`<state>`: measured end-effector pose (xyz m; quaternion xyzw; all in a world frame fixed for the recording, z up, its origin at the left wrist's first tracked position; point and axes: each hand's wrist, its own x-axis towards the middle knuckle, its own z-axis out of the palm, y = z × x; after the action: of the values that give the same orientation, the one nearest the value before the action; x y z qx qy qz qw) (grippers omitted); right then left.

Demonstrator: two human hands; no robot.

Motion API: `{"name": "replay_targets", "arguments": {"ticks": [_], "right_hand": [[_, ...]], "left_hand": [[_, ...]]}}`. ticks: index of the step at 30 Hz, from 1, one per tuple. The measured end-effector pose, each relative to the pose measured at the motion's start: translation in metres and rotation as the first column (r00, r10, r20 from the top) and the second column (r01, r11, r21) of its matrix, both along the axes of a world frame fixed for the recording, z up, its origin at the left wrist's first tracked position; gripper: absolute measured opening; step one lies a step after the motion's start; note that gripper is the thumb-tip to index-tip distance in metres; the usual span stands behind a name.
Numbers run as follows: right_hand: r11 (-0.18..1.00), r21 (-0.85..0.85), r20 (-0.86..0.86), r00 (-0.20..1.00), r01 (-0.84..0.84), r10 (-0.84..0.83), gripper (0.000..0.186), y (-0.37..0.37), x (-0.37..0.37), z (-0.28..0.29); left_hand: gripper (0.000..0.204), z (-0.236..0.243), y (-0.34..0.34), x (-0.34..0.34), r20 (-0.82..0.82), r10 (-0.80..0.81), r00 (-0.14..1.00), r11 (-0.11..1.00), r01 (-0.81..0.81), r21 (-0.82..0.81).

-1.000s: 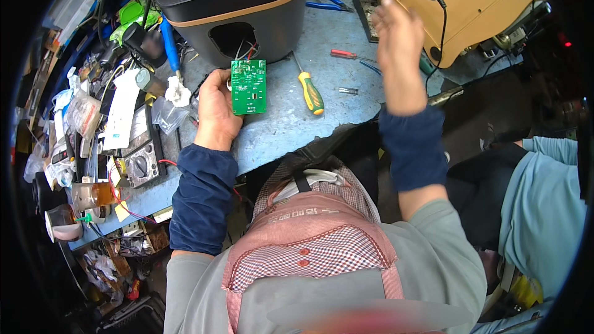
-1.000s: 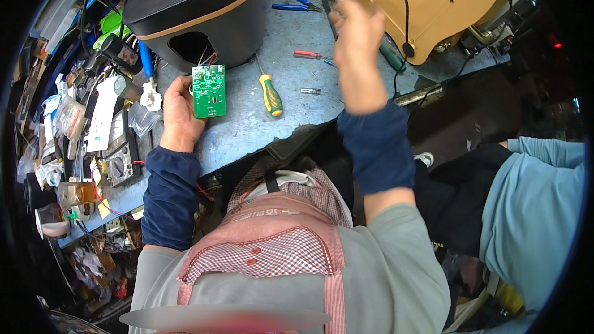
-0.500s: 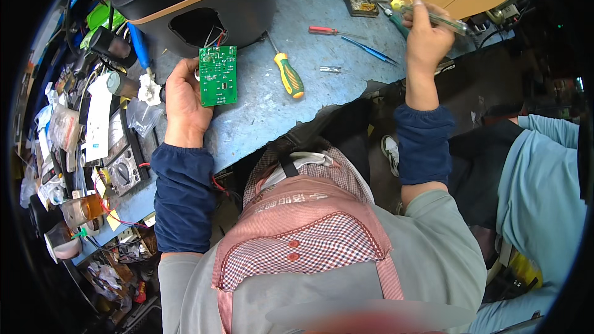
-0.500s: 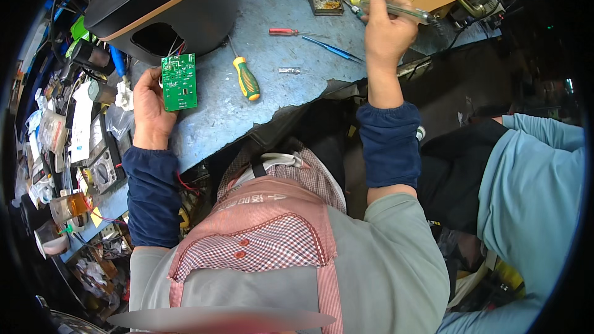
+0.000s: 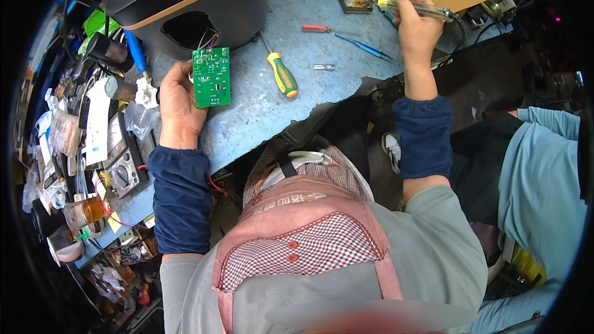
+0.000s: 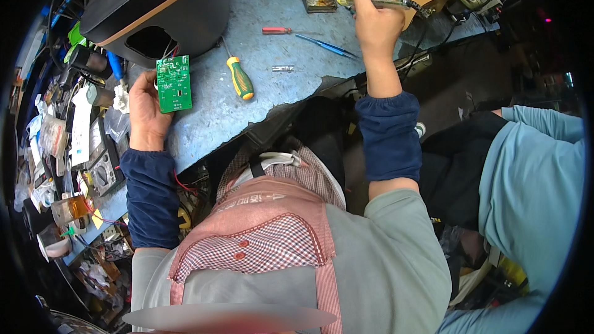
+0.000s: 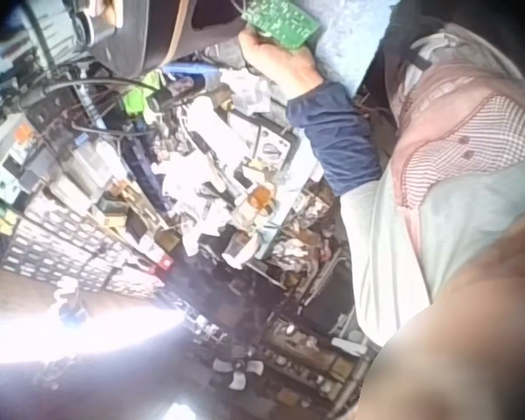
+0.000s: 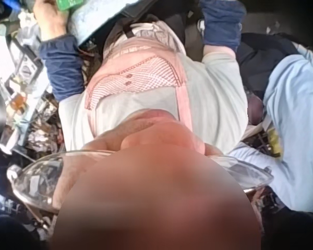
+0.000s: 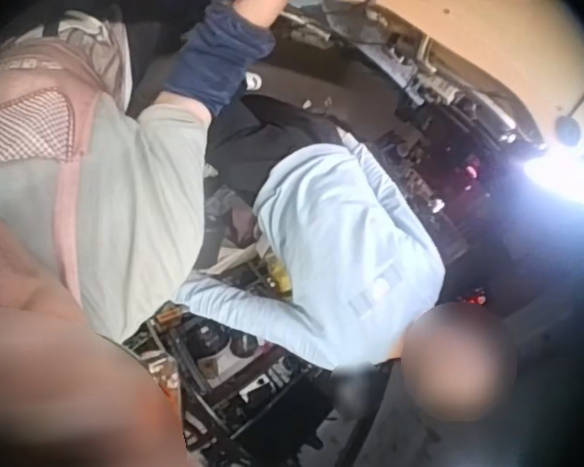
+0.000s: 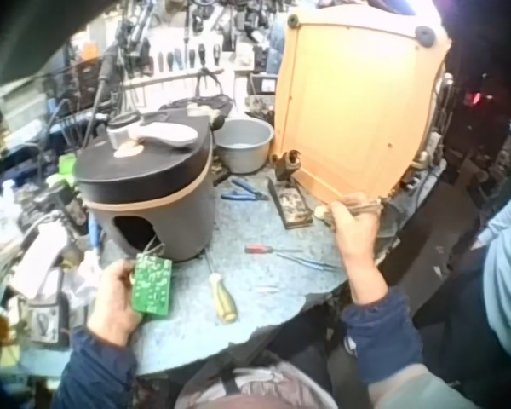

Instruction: The person works at a cluttered electronics workbench, handling a small green circuit board and a digital display module. They use a screwdriver to adjust components on the board, then connect wires to the display module and test it by flipping it over. The person also opens a tool case and retrieves a screwdriver during the process.

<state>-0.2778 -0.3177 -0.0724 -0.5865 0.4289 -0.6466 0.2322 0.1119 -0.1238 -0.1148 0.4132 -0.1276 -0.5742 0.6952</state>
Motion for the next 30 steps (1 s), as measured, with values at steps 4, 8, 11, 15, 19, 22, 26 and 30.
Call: {"name": "replay_targets", "arguments": {"ticks": [4, 8, 11, 15, 19, 22, 26, 30], "right_hand": [[0.982, -0.121, 0.106, 0.982, -0.143, 0.156, 0.014, -0.004, -0.012, 0.008], [0.978, -0.207, 0.125, 0.991, -0.009, 0.036, 0.015, 0.001, -0.014, 0.071], [0.976, -0.206, 0.086, 0.992, -0.075, 0.095, 0.015, -0.014, -0.013, 0.094], [0.948, -0.221, 0.053, 0.968, -0.228, 0.245, 0.018, -0.056, -0.004, 0.091], [0.967, -0.195, 0.076, 0.98, -0.165, 0.183, 0.019, -0.061, 0.02, 0.09], [0.982, -0.152, -0.044, 0.993, -0.111, 0.106, 0.024, -0.083, 0.03, 0.075], [0.944, 0.119, -0.032, 0.949, -0.308, 0.314, 0.027, -0.108, 0.033, 0.051], [0.84, 0.333, 0.31, 0.891, -0.428, 0.331, 0.038, -0.066, 0.048, 0.022]], "left_hand": [[0.023, -0.007, 0.0, 0.008, -0.015, -0.064, 0.998, 0.998, 0.064, -0.015], [0.029, -0.008, 0.0, 0.014, -0.003, -0.093, 0.996, 0.995, 0.093, -0.033], [0.03, -0.005, -0.002, 0.008, -0.004, -0.083, 0.997, 0.997, 0.083, -0.001], [0.022, -0.003, 0.0, 0.003, -0.021, 0.003, 1.0, 1.0, -0.002, 0.021], [0.022, 0.001, 0.001, -0.002, 0.011, -0.013, 1.0, 1.0, 0.013, -0.014], [0.02, -0.007, -0.003, 0.004, 0.018, -0.01, 1.0, 0.999, 0.011, -0.037], [0.018, -0.011, -0.006, 0.011, 0.011, -0.04, 0.999, 0.998, 0.04, -0.042], [0.022, 0.001, 0.002, 0.001, 0.172, 0.005, 0.985, 1.0, -0.005, 0.0]]}}
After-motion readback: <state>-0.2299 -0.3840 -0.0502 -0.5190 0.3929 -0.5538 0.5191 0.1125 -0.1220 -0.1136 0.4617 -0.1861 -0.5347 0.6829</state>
